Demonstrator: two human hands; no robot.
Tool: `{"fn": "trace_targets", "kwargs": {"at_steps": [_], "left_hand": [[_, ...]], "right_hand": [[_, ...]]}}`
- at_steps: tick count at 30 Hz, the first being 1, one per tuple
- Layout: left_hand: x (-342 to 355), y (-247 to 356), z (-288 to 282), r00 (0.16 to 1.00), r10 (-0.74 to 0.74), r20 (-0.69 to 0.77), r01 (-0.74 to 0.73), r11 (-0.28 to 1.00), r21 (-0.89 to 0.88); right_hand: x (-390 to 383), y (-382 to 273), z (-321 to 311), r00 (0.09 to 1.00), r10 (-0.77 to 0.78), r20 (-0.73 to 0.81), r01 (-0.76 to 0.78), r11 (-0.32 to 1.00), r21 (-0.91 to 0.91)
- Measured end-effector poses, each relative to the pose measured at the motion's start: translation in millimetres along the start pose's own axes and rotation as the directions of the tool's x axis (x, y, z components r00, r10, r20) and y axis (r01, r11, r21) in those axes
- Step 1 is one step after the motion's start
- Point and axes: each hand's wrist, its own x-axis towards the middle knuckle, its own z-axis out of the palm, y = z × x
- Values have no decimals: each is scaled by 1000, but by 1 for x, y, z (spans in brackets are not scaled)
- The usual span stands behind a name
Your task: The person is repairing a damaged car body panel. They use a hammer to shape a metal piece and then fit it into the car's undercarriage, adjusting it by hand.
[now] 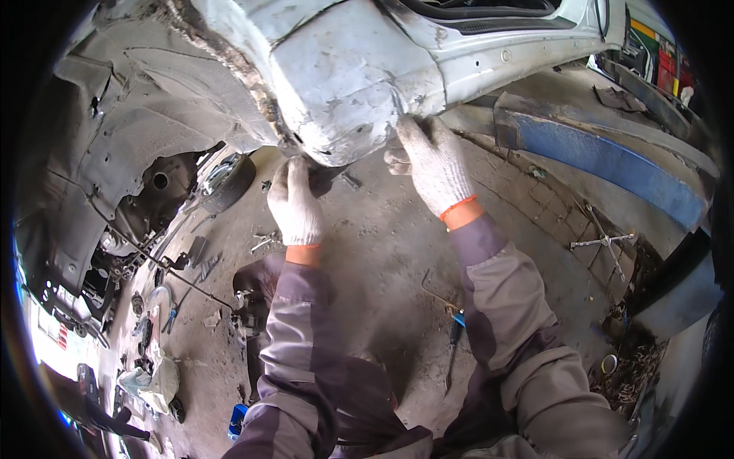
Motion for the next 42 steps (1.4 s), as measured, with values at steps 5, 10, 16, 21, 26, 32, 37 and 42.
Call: {"fn": "trace_targets", "kwargs": {"at_steps": [5,10,16,21,26,32,37,42], "left_hand": [[-3,-26,1,983,173,58,-183,942,282],[-3,-22,10,992,125,13,-118,890,441],[-1,-18,11,997,78,20,-78,862,500],[-3,-17,11,988,150,45,-148,807,571],[-3,-21,9,971,221,87,-235,833,501],[-13,-5,25,990,142,17,-122,774,621],[-9,-11,21,986,161,37,-151,782,605],[-9,-10,16,986,159,59,-162,784,599]], "right_hand": [[-2,-1,1,1000,6,-9,-6,1000,21],[1,2,-1,1000,-28,9,28,999,35],[1,19,5,997,-55,-45,50,992,-116],[-13,35,25,972,-208,108,229,941,-247],[-17,72,45,983,-136,124,165,951,-263],[-19,55,33,967,-218,131,247,929,-275],[8,72,6,886,-419,-200,418,907,-48],[18,59,-4,960,-245,-131,254,966,55]]}}
